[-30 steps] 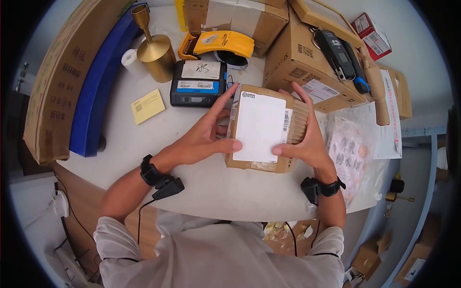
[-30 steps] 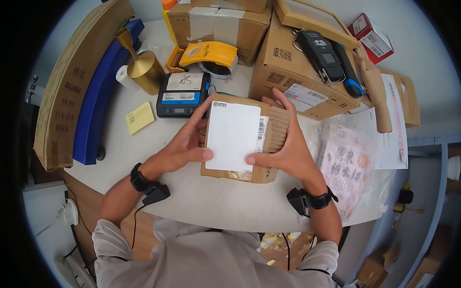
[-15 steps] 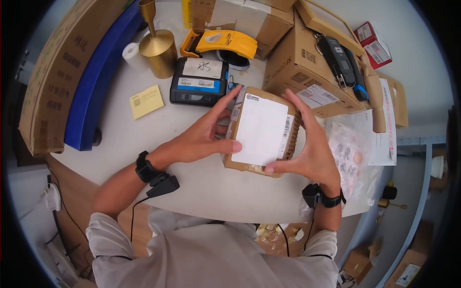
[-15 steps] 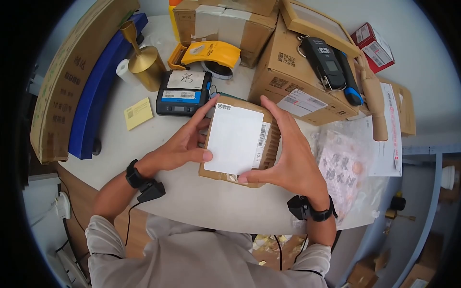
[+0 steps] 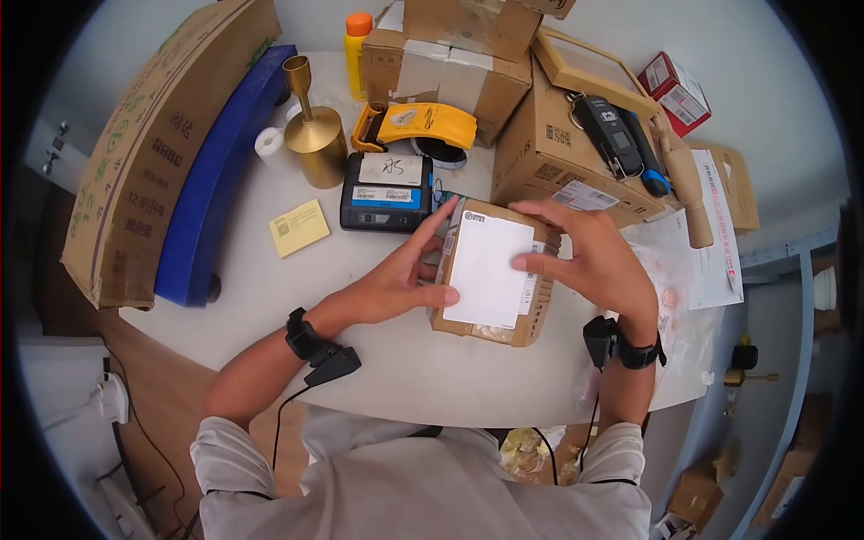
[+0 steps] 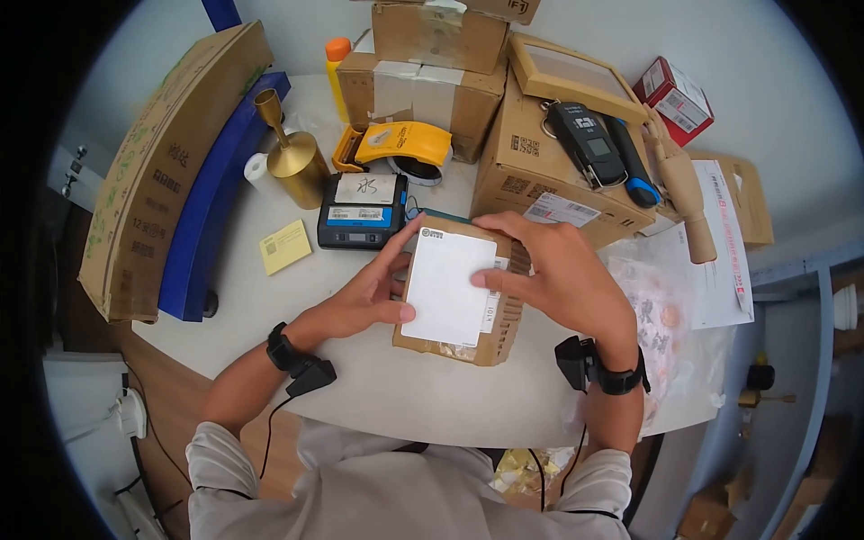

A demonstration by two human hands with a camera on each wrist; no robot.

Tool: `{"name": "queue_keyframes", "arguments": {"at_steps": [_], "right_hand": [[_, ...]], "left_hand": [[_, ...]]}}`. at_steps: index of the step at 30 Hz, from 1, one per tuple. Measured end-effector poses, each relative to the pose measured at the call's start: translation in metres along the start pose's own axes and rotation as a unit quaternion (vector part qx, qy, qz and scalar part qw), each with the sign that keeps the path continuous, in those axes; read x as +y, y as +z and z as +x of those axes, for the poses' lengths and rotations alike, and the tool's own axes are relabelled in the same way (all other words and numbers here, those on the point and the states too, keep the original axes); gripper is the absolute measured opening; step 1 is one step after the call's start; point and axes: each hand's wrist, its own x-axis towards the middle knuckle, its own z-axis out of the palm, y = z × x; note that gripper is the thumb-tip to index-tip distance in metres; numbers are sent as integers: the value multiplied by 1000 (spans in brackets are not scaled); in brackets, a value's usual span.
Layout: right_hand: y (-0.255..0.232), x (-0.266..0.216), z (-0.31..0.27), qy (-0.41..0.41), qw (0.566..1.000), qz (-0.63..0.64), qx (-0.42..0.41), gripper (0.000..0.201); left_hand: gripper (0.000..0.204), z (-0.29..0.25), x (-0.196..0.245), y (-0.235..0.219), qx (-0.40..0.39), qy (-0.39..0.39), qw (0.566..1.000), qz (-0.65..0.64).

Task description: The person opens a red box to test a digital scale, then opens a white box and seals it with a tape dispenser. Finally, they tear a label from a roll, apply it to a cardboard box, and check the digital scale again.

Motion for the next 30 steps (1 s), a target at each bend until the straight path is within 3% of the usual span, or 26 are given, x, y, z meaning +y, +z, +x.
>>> {"name": "queue_keyframes", "arguments": {"at_steps": [2, 5, 9, 11, 14, 18, 20, 30], "right_hand": [[-5, -5, 3, 100, 994, 0, -33, 51], [4, -7, -1, 66, 998, -22, 6, 44], [15, 1, -1, 88, 996, -4, 22, 45], [23, 7, -1, 39, 991, -13, 131, 46], [27, -5, 2, 0, 980, 5, 201, 44], [38, 2, 7, -32, 978, -15, 204, 38], [40, 4, 9, 50, 984, 68, 159, 36], [43, 5, 12, 73, 979, 65, 181, 34]], "left_hand": [[113, 0, 0, 0, -5, 2, 1000, 3], [113, 0, 3, 2, -4, -7, 1000, -1], [113, 0, 2, -1, -3, -26, 999, 19], [113, 1, 1, 0, -3, -8, 1000, 15], [113, 2, 3, 2, -3, 2, 1000, 23], [114, 1, 2, 1, -16, -8, 999, 27], [116, 0, 2, 2, -14, -10, 1000, 25], [121, -1, 2, 5, -13, -18, 1000, 20]]}}
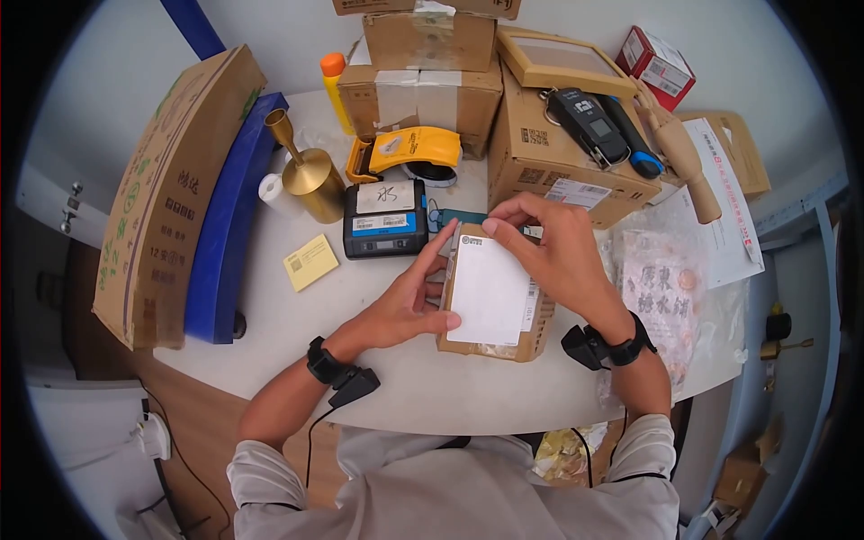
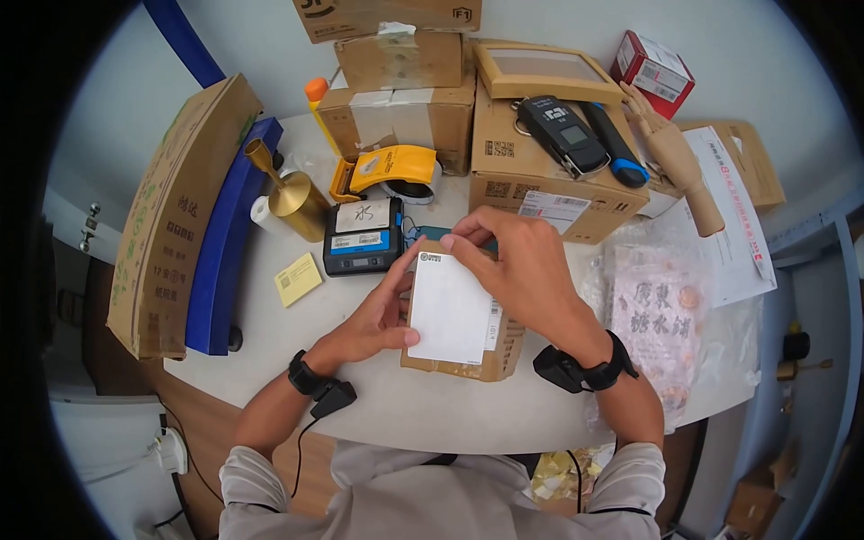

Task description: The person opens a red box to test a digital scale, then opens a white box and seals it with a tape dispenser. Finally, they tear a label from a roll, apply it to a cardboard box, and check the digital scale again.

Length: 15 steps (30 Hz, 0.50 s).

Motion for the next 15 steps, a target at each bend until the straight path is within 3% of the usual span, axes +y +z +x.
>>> {"name": "queue_keyframes", "arguments": {"at_steps": [3, 5, 9, 15], "right_hand": [[2, 2, 1, 7, 997, 74, 25, 37], [-4, -8, 0, 24, 1000, 5, -4, 33], [-10, -6, 1, 35, 999, 0, -32, 29], [-24, 7, 4, 8, 991, 105, -84, 25]], "left_hand": [[122, 0, 2, 1, -2, -3, 1000, 8], [122, 0, 2, 2, 0, 2, 1000, 0], [121, 0, -2, -1, -2, 1, 1000, 0], [119, 1, -2, -2, -1, -2, 1000, 4]]}}
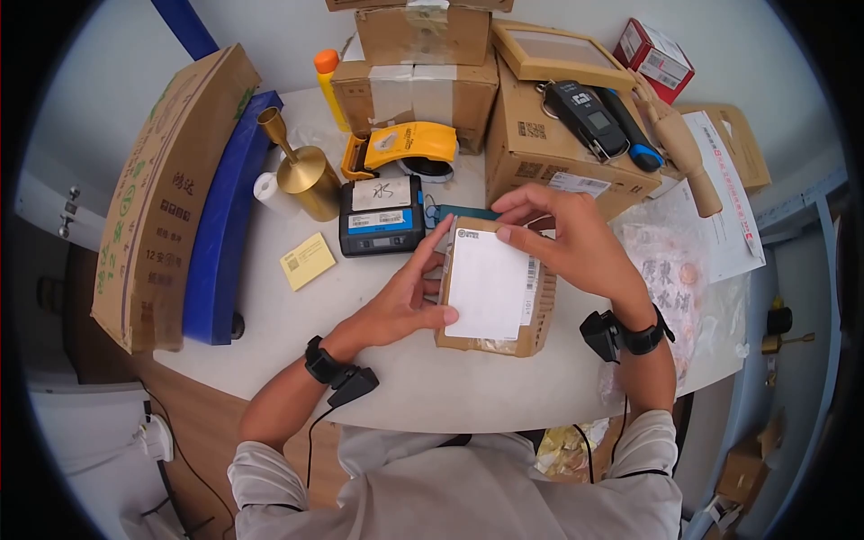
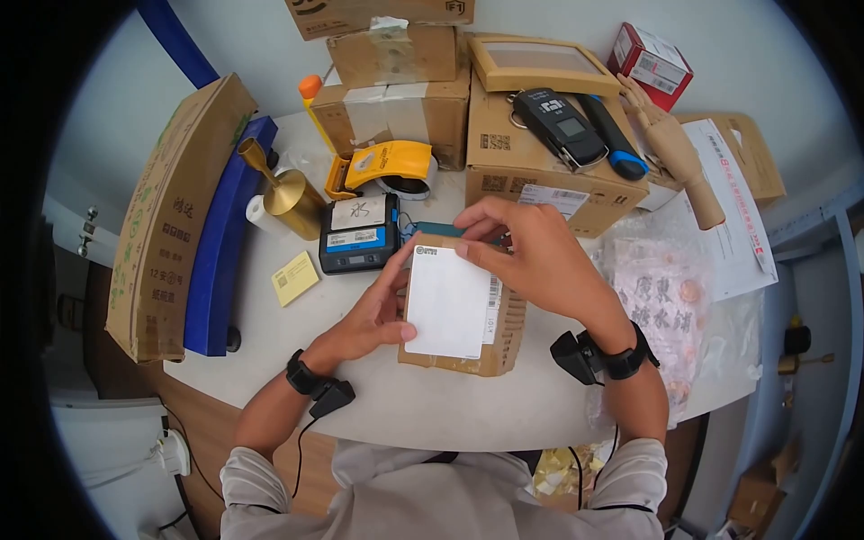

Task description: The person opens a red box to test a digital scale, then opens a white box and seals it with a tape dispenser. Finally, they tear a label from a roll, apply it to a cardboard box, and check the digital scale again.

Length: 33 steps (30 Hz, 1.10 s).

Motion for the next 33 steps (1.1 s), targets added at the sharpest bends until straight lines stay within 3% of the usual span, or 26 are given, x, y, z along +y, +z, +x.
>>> {"name": "queue_keyframes", "arguments": {"at_steps": [5, 9, 12, 14, 17, 23, 27, 33], "right_hand": [[-16, 2, -3, -26, 999, -46, -5, 24], [-25, 1, -4, -2, 999, -45, 5, 24], [-29, -3, -5, -13, 997, -69, -14, 25], [-29, -8, -4, 25, 996, -64, -49, 26], [-26, 1, -4, 0, 1000, -25, -14, 28], [-29, -11, -4, 13, 996, -82, -31, 30], [-28, -5, -4, 28, 999, -42, -21, 34], [-26, -12, -9, -50, 990, -129, -20, 48]], "left_hand": [[118, 1, 0, 0, 3, 10, 1000, 5], [119, 1, 0, 0, 0, 6, 1000, -1], [119, 0, 3, 1, 4, -4, 1000, -5], [119, 1, 5, 2, 7, -1, 1000, -3], [120, 0, 6, 2, 8, -3, 1000, 2], [121, 1, 5, 3, 12, 2, 1000, -10], [120, 0, 9, 3, 10, -8, 1000, -9], [118, 2, 3, 1, 13, 13, 999, 26]]}}
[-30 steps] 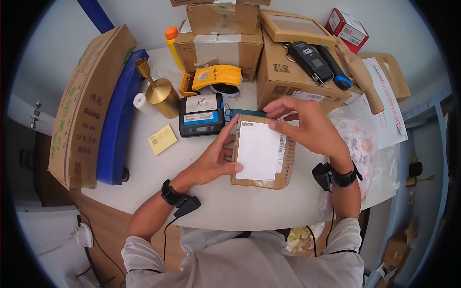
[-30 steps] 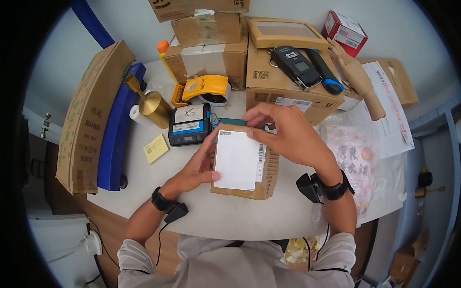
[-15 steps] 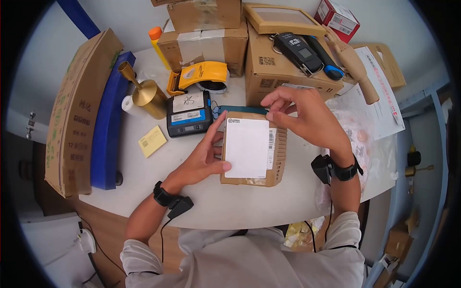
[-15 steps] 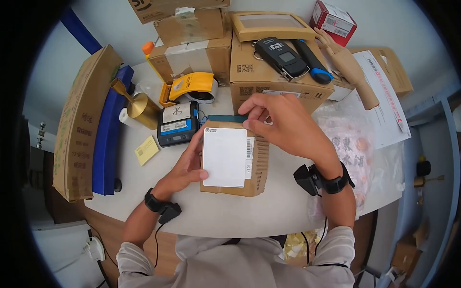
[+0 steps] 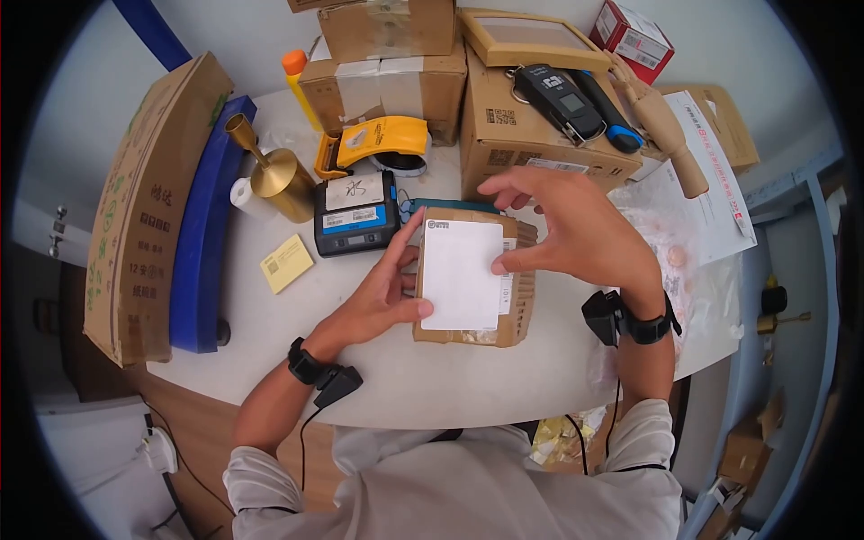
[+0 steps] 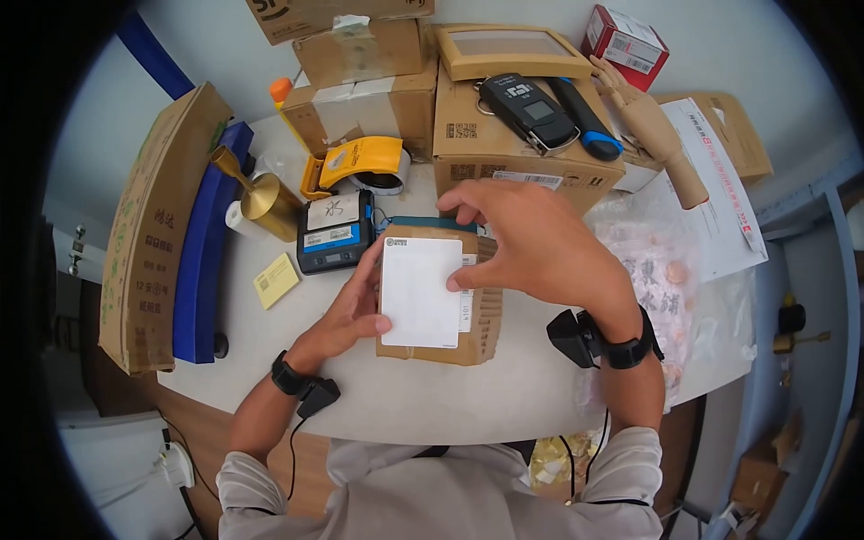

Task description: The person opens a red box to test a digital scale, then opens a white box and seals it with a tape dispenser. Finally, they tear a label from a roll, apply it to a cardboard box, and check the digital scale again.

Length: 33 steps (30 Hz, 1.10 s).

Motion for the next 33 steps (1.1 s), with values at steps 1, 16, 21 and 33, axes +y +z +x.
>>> {"name": "queue_keyframes", "arguments": {"at_steps": [1, 16, 21, 33], "right_hand": [[1, -2, 1, -16, 999, -47, -13, 49], [-5, 4, 7, -34, 993, -86, -70, 32], [-15, 3, 5, 9, 997, -31, -74, 33], [-8, -6, 14, -203, 979, 30, -21, 43]], "left_hand": [[118, 0, 0, 1, 0, 9, 1000, -6], [115, -2, 4, -1, -7, -11, 1000, -10], [104, -3, -6, -4, -6, 17, 1000, 0], [82, -9, -5, -17, 83, -167, 935, -301]]}}
